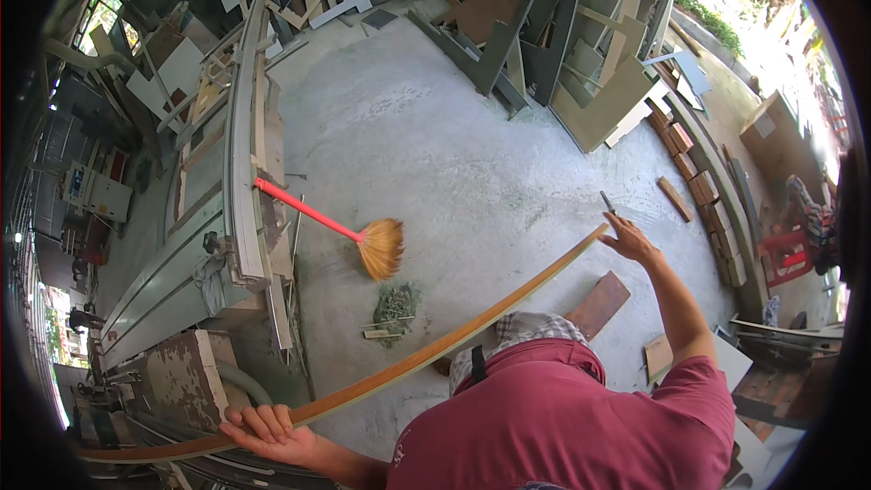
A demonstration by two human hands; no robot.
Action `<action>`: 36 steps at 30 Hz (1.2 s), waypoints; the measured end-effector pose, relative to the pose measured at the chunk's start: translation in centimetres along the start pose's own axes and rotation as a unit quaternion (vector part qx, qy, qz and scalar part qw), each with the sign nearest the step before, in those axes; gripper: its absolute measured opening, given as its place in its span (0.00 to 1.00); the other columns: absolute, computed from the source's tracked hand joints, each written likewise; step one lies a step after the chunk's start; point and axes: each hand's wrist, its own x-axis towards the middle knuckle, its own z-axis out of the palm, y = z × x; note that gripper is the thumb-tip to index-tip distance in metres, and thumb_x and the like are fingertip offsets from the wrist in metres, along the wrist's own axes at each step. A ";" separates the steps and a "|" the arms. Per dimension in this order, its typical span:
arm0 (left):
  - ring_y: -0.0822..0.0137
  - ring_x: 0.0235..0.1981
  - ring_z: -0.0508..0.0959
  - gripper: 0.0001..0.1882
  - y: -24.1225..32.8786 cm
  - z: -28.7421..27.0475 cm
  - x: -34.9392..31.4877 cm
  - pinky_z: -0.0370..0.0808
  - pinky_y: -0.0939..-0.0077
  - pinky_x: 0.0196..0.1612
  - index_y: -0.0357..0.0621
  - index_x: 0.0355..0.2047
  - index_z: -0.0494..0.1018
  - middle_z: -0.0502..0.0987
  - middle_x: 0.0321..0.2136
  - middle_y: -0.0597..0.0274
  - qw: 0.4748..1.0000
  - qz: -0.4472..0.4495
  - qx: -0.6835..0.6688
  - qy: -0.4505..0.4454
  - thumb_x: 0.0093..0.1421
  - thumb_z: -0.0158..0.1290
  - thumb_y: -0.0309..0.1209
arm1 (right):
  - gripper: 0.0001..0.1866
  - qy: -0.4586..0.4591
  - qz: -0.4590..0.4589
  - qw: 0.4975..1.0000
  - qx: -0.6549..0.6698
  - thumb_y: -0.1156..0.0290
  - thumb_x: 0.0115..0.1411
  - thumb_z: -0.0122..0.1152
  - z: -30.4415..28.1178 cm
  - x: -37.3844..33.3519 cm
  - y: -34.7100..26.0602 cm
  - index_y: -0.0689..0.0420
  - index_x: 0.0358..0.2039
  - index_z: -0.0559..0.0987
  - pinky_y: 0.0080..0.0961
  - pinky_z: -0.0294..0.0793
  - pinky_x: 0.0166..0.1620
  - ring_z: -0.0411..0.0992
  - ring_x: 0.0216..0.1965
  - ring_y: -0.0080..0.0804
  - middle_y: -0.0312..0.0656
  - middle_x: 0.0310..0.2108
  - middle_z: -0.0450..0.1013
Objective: Sweep wood scraps and sawdust from the floor near the sliding table saw.
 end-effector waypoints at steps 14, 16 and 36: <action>0.83 0.08 0.49 0.11 -2.7 -1.6 0.7 0.50 0.91 0.08 0.39 0.31 0.58 0.50 0.11 0.70 0.976 -0.111 -0.179 -0.046 0.63 0.35 0.35 | 0.39 0.167 0.250 0.918 0.259 0.43 0.56 0.36 2.0 -5.7 16.2 0.66 0.55 0.53 0.31 0.50 0.57 0.53 0.56 0.47 0.59 0.54 0.54; 0.83 0.07 0.49 0.11 -3.6 -1.7 1.0 0.52 0.91 0.08 0.39 0.31 0.57 0.50 0.11 0.71 0.980 -0.105 -0.159 -0.058 0.63 0.35 0.35 | 0.42 0.221 0.259 0.906 0.252 0.42 0.55 0.39 1.5 -6.2 17.1 0.69 0.55 0.51 0.31 0.52 0.56 0.55 0.55 0.49 0.64 0.51 0.57; 0.83 0.08 0.50 0.13 -6.6 -2.5 4.1 0.49 0.91 0.08 0.37 0.33 0.64 0.50 0.09 0.72 0.963 -0.175 -0.207 0.013 0.61 0.39 0.36 | 0.33 0.172 0.396 0.856 0.285 0.38 0.51 0.41 3.6 -7.3 21.1 0.57 0.41 0.66 0.31 0.66 0.27 0.67 0.28 0.28 0.40 0.30 0.68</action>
